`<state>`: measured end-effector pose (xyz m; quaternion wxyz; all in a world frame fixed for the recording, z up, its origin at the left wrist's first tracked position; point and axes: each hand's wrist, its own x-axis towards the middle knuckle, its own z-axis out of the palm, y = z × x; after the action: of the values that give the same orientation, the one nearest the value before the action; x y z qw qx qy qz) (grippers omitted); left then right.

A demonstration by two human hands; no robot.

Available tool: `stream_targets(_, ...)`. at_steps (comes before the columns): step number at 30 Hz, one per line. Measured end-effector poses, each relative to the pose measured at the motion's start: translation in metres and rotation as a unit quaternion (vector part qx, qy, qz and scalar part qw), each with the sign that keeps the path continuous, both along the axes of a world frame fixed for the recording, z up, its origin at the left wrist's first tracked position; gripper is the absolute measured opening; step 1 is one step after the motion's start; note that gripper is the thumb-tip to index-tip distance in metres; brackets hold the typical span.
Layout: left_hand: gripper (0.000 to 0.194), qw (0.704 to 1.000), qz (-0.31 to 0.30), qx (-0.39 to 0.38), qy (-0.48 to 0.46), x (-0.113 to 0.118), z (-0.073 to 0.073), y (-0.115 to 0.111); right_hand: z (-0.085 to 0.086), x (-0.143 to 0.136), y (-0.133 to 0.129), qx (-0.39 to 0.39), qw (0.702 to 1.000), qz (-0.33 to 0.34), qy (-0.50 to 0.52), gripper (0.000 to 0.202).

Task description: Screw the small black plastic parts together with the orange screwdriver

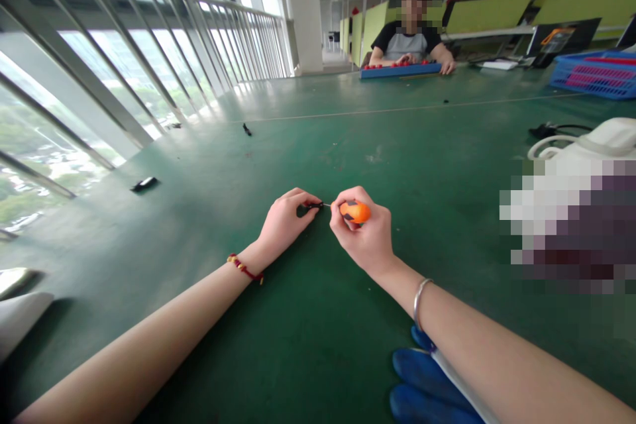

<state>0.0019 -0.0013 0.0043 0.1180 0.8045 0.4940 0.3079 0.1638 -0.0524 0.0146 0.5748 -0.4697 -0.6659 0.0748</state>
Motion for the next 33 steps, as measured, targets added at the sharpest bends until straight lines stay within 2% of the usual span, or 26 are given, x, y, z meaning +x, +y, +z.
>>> stream_targets(9,0.016,1.0,-0.002,-0.002,-0.004,-0.0006,-0.0006,0.0007,-0.0026,0.0008,0.0009,0.005,1.0,0.012,0.009,0.006)
stream_targets(18,0.015,1.0,-0.006,0.0,-0.004,-0.001,-0.0016,0.0014,-0.0005,-0.0001,0.0001,0.016,0.999,0.027,0.013,0.014)
stream_targets(21,0.016,1.0,-0.005,-0.002,-0.006,-0.0011,-0.0017,0.0016,-0.0021,-0.0007,0.0014,0.03,0.999,0.024,0.015,0.008)
stream_targets(25,0.016,1.0,-0.006,-0.004,-0.008,-0.0015,-0.0015,0.0016,-0.0056,0.0003,0.0047,0.075,0.996,0.023,0.043,0.029)
stream_targets(27,0.017,1.0,-0.008,-0.003,-0.009,-0.0018,-0.0014,0.0016,-0.006,0.001,0.005,0.072,0.997,0.023,0.033,0.035)
stream_targets(31,0.016,1.0,-0.01,-0.003,-0.012,-0.0019,-0.0013,0.0018,-0.0052,0.0002,0.0015,0.048,0.998,-0.013,-0.034,0.009)
stream_targets(33,0.016,1.0,-0.008,-0.004,-0.012,-0.0014,-0.0013,0.002,-0.0057,-0.0008,0.0003,0.047,0.998,-0.007,-0.04,0.006)
